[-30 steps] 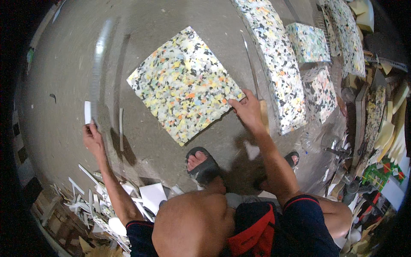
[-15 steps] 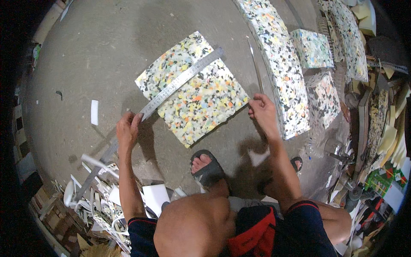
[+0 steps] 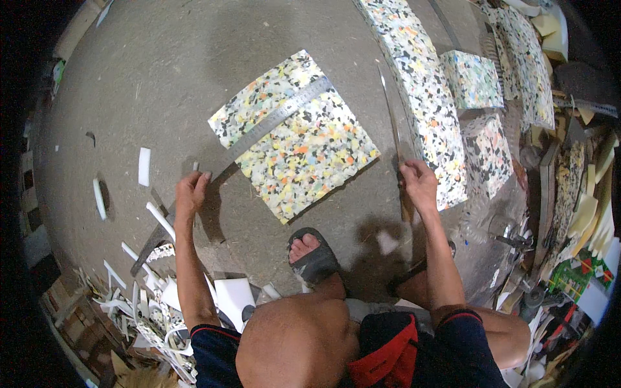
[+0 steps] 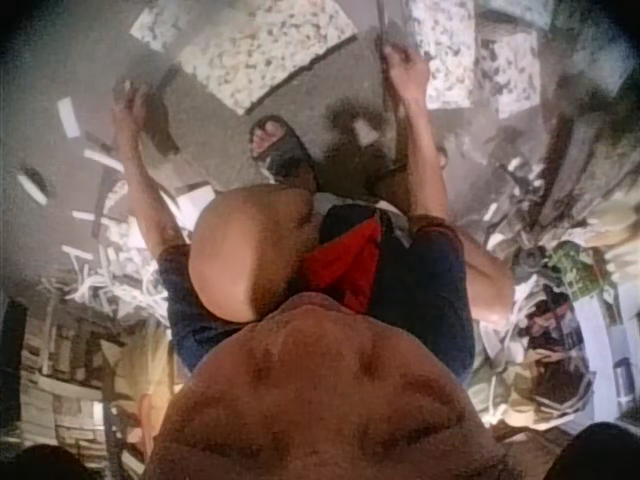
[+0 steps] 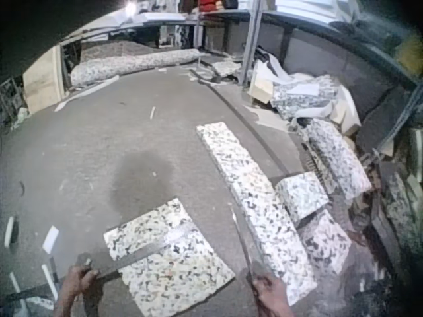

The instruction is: The person measures and marks a speckled composite tile with a metal ruler and blue marker, then uses a utility knife to score and snap the tile along the marked line. The cut piece is set aside on the floor.

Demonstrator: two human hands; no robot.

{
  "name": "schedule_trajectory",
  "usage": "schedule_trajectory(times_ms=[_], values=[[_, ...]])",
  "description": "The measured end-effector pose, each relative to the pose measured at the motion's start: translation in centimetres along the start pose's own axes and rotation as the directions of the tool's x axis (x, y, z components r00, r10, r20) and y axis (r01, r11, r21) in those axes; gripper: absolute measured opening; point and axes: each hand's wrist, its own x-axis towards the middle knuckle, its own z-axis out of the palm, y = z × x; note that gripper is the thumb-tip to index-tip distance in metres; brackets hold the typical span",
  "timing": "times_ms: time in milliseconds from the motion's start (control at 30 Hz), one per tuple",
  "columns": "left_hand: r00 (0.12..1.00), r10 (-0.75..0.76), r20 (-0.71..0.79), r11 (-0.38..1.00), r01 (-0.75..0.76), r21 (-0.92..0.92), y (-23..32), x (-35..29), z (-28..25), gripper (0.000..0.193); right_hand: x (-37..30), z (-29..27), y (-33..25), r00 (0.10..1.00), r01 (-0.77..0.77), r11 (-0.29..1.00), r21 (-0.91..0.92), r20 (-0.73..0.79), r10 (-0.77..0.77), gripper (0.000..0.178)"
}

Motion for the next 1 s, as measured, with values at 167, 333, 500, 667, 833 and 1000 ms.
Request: schedule_trajectory(times_ms=[167,333,500,667,833,1000], values=[[1.000,-0.018,-0.004,0.999,0.018,0.046,-1.1,1.3,0.7,0.046,0.5,-0.2,1.2,0.988,0.127,0.980,-0.150,-0.070,-0.139,0.029],[0.999,-0.030,-0.014,0.995,0.031,0.090,0.8,1.3,0.0,0.048,0.1,-0.8,-1.0,0.980,0.178,0.942,-0.284,-0.032,-0.195,0.029],[0.999,-0.033,-0.025,0.993,0.036,0.114,-0.4,2.0,-0.5,0.047,0.1,-0.8,-2.8,0.978,0.202,0.922,-0.331,0.021,-0.207,0.030],[0.998,0.031,-0.047,0.984,-0.022,0.176,-2.4,3.4,1.3,0.044,-0.2,-2.1,-1.9,0.991,0.136,0.952,-0.273,0.055,-0.126,0.029],[1.000,0.010,0.029,0.999,-0.011,0.032,-9.3,4.2,2.1,0.048,-1.9,-2.1,-2.3,0.913,0.370,0.778,-0.508,0.354,-0.203,0.034],[0.983,-0.007,-0.181,0.998,-0.003,-0.055,-3.2,3.6,2.6,0.051,-4.6,-3.6,0.4,0.833,0.546,0.707,-0.449,0.376,-0.406,0.032]])
